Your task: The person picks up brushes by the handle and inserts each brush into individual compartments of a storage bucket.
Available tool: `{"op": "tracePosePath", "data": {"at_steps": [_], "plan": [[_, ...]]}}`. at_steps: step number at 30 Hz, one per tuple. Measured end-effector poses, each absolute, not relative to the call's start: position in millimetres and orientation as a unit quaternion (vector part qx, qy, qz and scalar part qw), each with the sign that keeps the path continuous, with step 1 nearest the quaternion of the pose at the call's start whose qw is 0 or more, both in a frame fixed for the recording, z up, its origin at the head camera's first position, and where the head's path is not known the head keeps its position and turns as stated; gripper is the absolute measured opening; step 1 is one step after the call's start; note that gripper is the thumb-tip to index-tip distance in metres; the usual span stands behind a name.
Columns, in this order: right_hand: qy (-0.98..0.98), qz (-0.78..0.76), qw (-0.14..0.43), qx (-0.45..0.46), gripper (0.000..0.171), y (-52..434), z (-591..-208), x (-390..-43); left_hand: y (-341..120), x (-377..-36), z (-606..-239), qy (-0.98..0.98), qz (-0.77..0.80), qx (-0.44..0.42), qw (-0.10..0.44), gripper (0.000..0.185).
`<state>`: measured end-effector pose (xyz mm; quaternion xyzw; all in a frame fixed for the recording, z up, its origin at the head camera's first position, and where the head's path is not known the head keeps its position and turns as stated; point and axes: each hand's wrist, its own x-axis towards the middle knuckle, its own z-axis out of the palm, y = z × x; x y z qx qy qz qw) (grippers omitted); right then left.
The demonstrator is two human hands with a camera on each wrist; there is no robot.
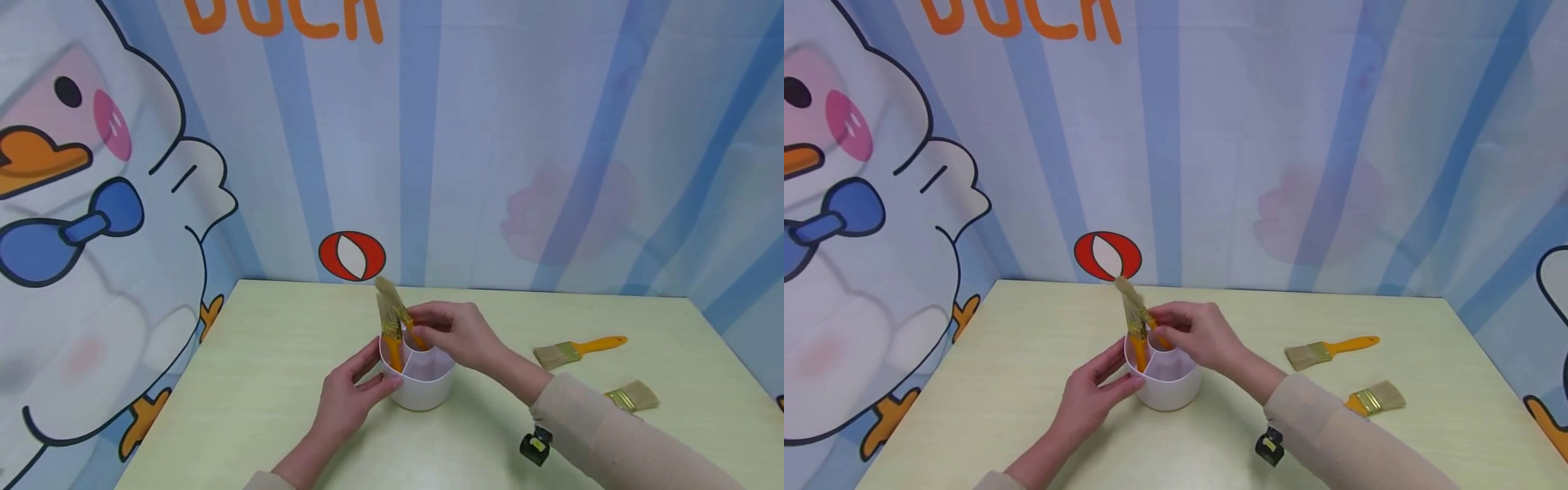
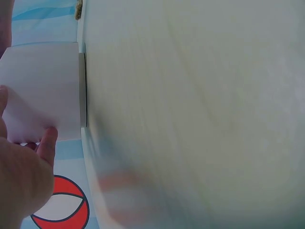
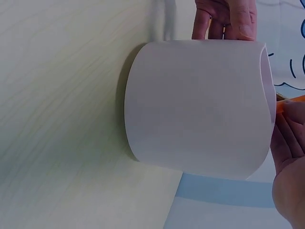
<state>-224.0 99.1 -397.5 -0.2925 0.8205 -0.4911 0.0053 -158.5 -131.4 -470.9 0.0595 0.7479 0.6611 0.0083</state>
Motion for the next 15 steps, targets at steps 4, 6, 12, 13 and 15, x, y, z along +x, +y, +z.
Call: {"op": "tracePosePath", "data": {"at_steps": [4, 6, 12, 13, 15], "plan": [[0.825, -0.469, -0.015, -0.314, 0.032, 96.1, -397.4, -223.4, -131.0, -158.4, -471.2, 0.743, 0.666, 0.065, -0.001, 0.074], [0.827, -0.463, -0.021, -0.32, 0.032, 94.9, -397.4, -223.0, -130.7, -158.4, -471.6, 0.741, 0.669, 0.065, -0.004, 0.073], [0.837, -0.437, -0.031, -0.328, 0.032, 96.3, -395.5, -221.3, -129.6, -157.8, -471.1, 0.737, 0.674, 0.062, -0.005, 0.072], [0.839, -0.433, -0.033, -0.329, 0.033, 97.5, -394.6, -220.8, -129.4, -157.4, -470.3, 0.736, 0.674, 0.061, -0.004, 0.072], [0.843, -0.423, -0.037, -0.329, 0.033, 101.3, -392.9, -220.0, -129.4, -157.2, -469.7, 0.736, 0.674, 0.061, -0.002, 0.072]]}}
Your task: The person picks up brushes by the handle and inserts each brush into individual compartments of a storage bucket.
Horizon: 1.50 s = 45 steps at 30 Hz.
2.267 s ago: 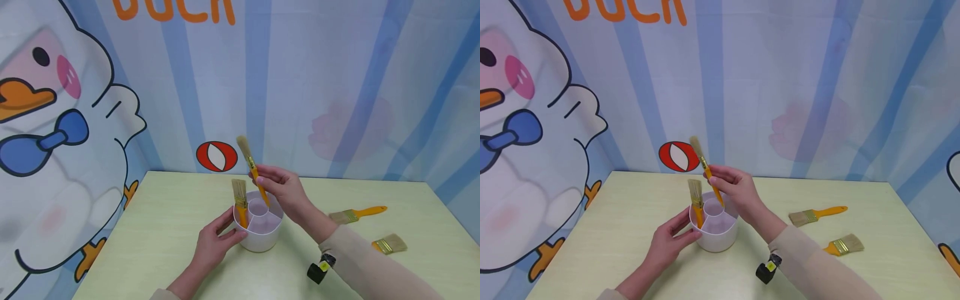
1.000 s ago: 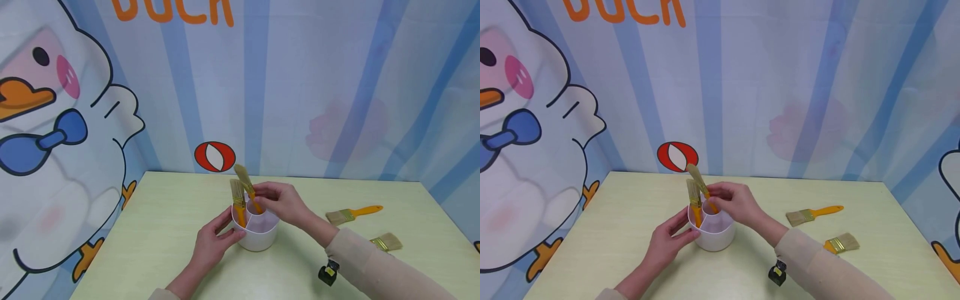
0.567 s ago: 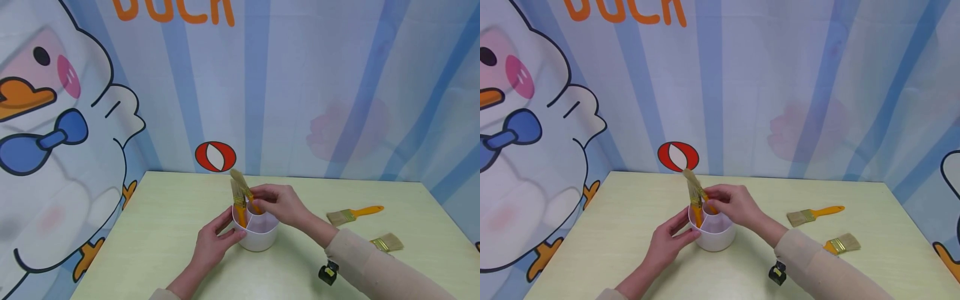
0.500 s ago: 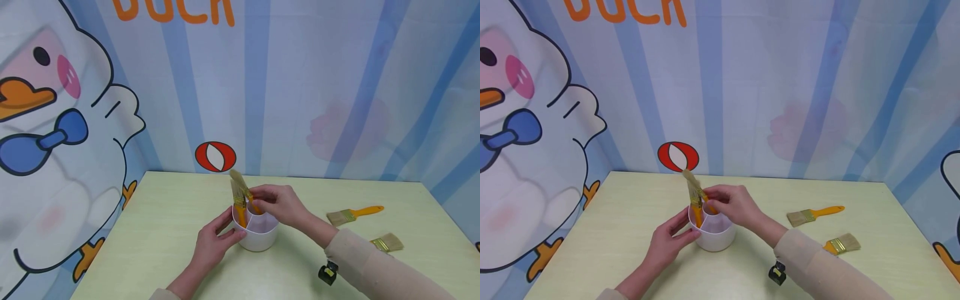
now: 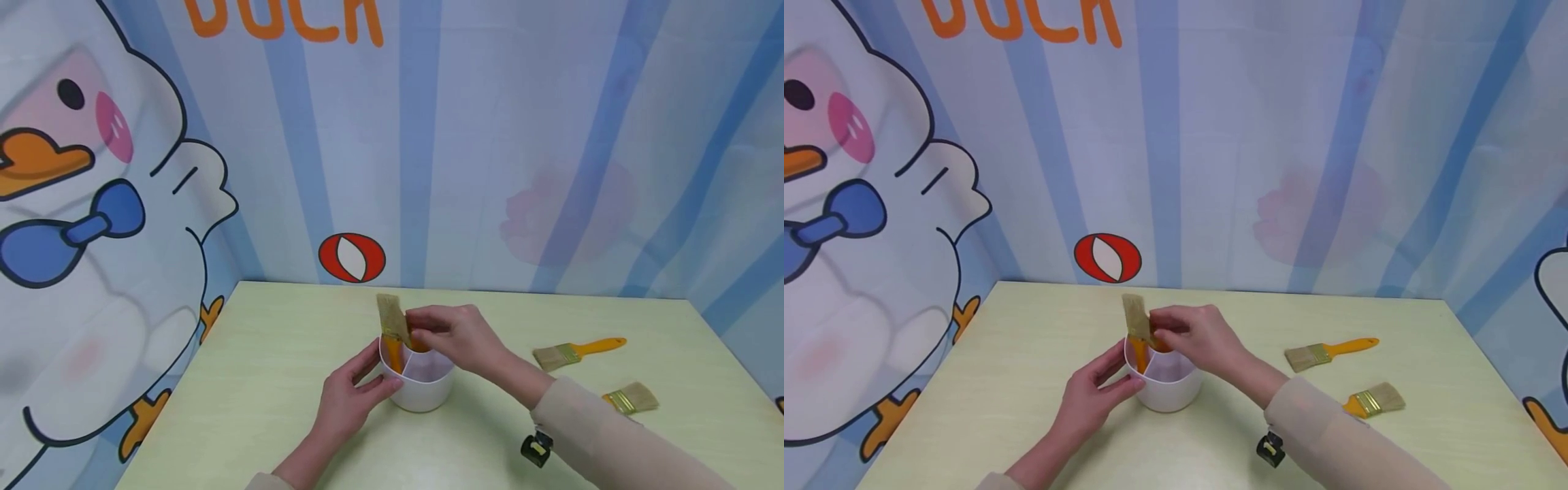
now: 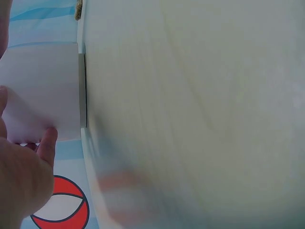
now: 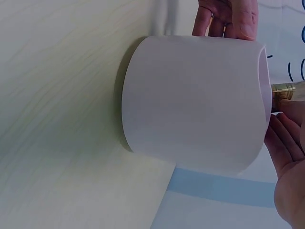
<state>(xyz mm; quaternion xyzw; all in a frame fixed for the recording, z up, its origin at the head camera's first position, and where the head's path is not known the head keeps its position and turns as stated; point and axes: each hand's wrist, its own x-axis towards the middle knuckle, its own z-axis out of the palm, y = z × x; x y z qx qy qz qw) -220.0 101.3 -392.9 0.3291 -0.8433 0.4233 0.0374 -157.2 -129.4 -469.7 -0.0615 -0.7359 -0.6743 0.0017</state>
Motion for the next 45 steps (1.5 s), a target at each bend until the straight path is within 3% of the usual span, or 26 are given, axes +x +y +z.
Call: {"op": "tracePosePath", "data": {"at_steps": [9, 29, 37, 45], "plan": [[-0.85, 0.423, 0.068, 0.306, 0.036, 136, -388, -219, -129, -159, -472, -0.746, -0.664, -0.05, -0.013, 0.076], [-0.926, 0.295, 0.029, 0.232, 0.057, 232, -378, -223, -132, -163, -472, -0.741, -0.669, -0.053, -0.017, 0.076], [-0.952, 0.201, 0.009, 0.231, 0.07, 273, -390, -227, -133, -164, -471, -0.744, -0.665, -0.05, -0.024, 0.076], [-0.953, 0.187, -0.009, 0.236, 0.072, 316, -412, -226, -134, -165, -469, -0.754, -0.654, -0.048, -0.034, 0.075]]}}
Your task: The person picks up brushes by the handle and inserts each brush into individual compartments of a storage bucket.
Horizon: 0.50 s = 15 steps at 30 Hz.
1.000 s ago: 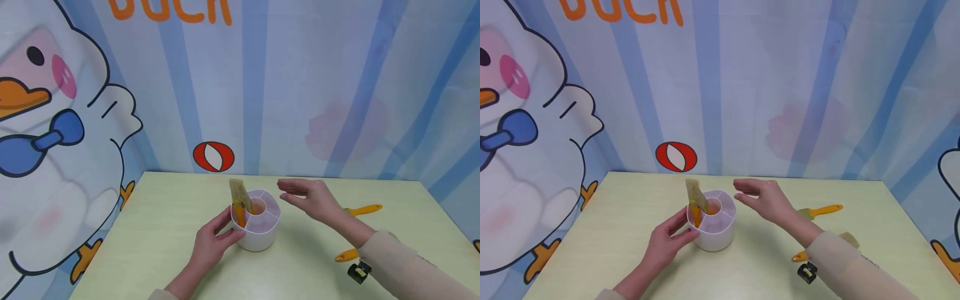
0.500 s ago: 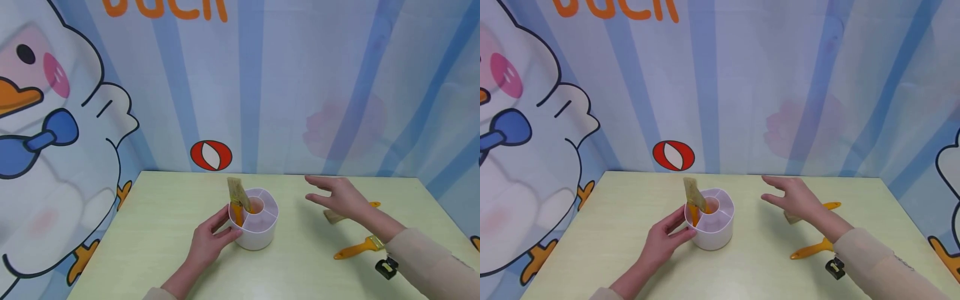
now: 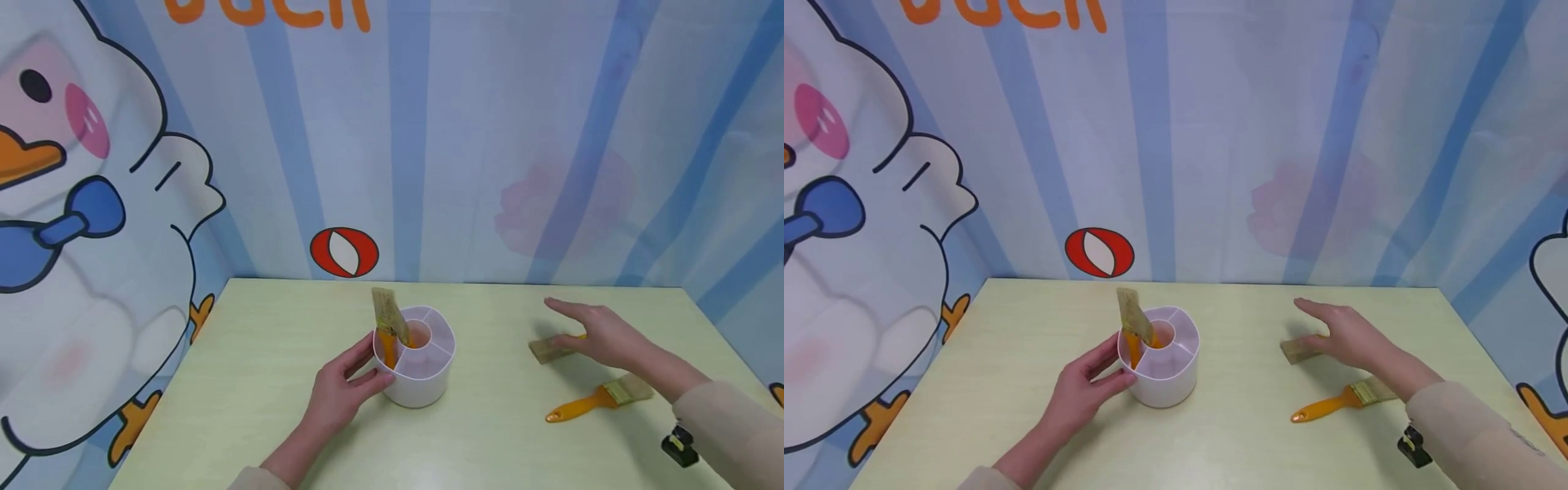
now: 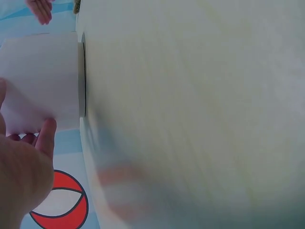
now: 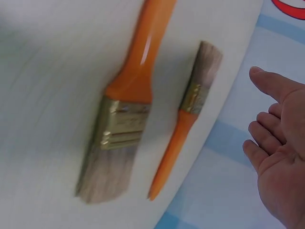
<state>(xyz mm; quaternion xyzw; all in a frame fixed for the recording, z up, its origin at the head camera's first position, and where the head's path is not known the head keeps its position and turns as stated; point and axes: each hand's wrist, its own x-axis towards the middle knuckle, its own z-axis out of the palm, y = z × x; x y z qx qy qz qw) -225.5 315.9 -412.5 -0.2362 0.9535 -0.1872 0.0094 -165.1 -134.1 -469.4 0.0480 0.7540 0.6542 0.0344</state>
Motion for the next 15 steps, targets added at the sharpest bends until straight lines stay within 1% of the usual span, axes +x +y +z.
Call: {"op": "tracePosePath", "data": {"at_steps": [9, 15], "plan": [[0.958, -0.172, 0.045, -0.225, 0.077, 344, -431, -227, -134, -165, -465, 0.751, 0.658, 0.054, 0.031, 0.071], [0.961, -0.155, 0.043, -0.224, 0.072, 358, -442, -226, -135, -165, -467, 0.752, 0.656, 0.054, 0.033, 0.073]]}}
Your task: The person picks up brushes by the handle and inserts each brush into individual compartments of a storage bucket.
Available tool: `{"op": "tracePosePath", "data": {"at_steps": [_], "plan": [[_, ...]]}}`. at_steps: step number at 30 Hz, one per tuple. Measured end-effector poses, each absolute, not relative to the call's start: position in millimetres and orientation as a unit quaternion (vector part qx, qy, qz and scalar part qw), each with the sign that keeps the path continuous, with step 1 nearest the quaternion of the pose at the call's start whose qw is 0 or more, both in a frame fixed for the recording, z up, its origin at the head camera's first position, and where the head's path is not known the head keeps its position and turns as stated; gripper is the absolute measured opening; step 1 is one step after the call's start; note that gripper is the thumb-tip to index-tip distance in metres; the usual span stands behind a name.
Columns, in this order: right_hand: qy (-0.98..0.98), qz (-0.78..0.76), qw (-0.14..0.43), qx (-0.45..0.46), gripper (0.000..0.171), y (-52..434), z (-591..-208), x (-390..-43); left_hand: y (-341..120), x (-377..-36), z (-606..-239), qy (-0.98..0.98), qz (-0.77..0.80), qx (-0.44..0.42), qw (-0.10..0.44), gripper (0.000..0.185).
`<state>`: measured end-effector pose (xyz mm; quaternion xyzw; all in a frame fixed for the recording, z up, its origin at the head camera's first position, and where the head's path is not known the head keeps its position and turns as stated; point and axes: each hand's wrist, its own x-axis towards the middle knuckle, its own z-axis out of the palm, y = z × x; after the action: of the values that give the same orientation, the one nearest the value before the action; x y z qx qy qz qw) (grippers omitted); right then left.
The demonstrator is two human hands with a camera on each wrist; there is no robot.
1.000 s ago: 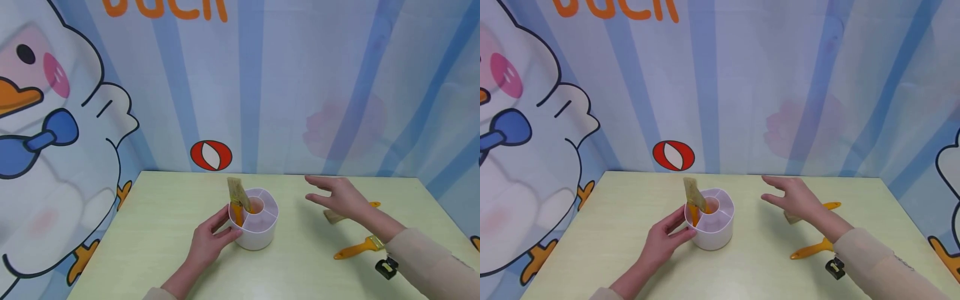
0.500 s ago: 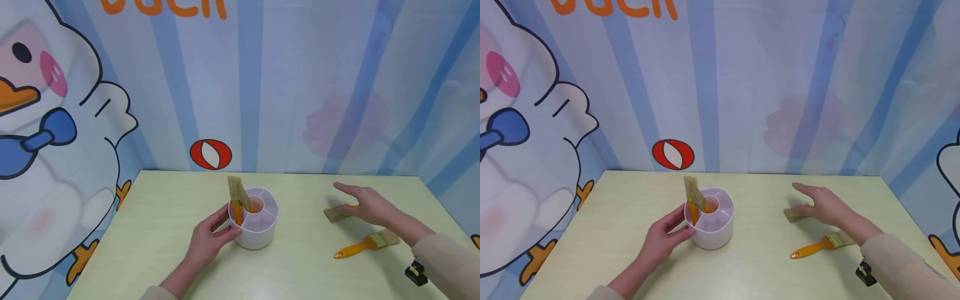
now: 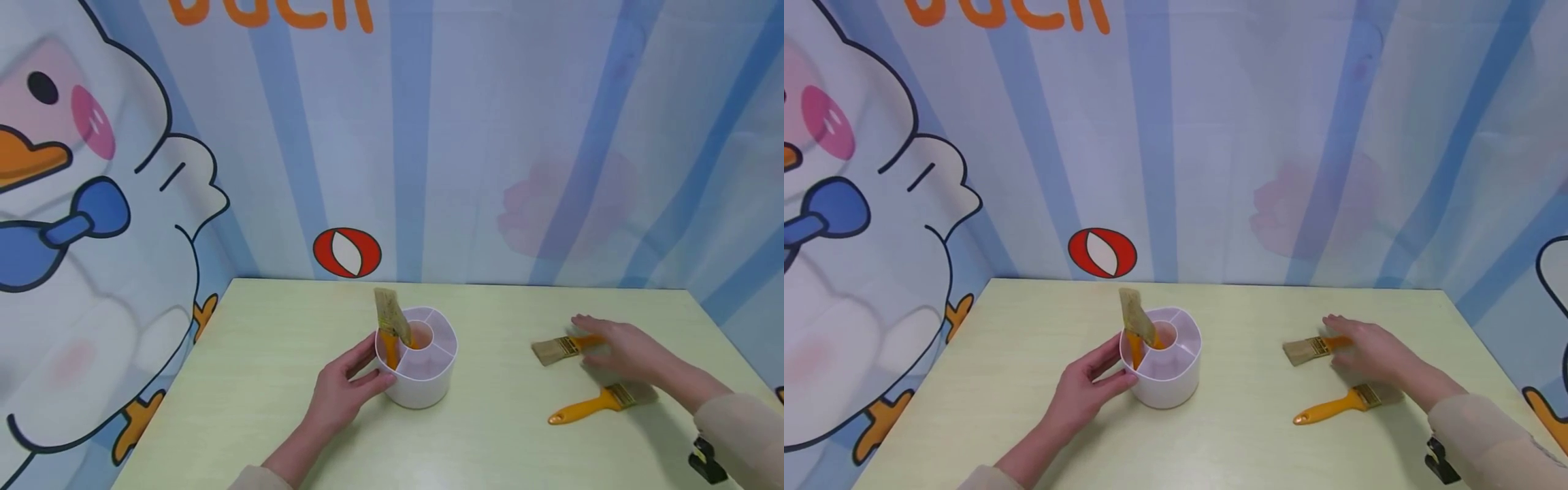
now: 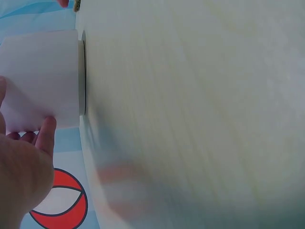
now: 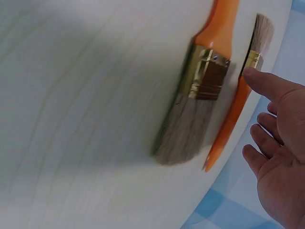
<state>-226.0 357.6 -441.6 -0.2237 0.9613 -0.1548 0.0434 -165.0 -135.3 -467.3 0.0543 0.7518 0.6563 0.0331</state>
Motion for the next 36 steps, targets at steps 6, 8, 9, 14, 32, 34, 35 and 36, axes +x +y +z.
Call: {"op": "tracePosePath", "data": {"at_steps": [6, 8, 9, 14, 32, 34, 35, 36], "plan": [[0.965, -0.153, 0.049, -0.207, 0.069, 366, -451, -223, -135, -165, -469, 0.754, 0.654, 0.051, 0.041, 0.074], [0.964, -0.152, 0.045, -0.215, 0.066, 367, -453, -222, -135, -165, -469, 0.752, 0.656, 0.052, 0.038, 0.074], [0.963, -0.151, 0.04, -0.221, 0.065, 367, -454, -221, -135, -165, -469, 0.752, 0.656, 0.052, 0.039, 0.074], [0.96, -0.151, 0.036, -0.231, 0.063, 369, -458, -216, -134, -164, -468, 0.747, 0.662, 0.054, 0.034, 0.072], [0.973, -0.11, 0.055, -0.193, 0.082, 316, -457, -199, -136, -165, -472, 0.75, 0.659, 0.05, 0.029, 0.074], [0.975, -0.105, 0.056, -0.189, 0.085, 308, -458, -199, -136, -165, -472, 0.75, 0.659, 0.051, 0.031, 0.074], [0.975, -0.104, 0.055, -0.189, 0.086, 304, -458, -199, -136, -166, -472, 0.75, 0.658, 0.051, 0.031, 0.074], [0.975, -0.102, 0.055, -0.19, 0.087, 301, -459, -199, -136, -166, -472, 0.75, 0.658, 0.051, 0.031, 0.074]]}}
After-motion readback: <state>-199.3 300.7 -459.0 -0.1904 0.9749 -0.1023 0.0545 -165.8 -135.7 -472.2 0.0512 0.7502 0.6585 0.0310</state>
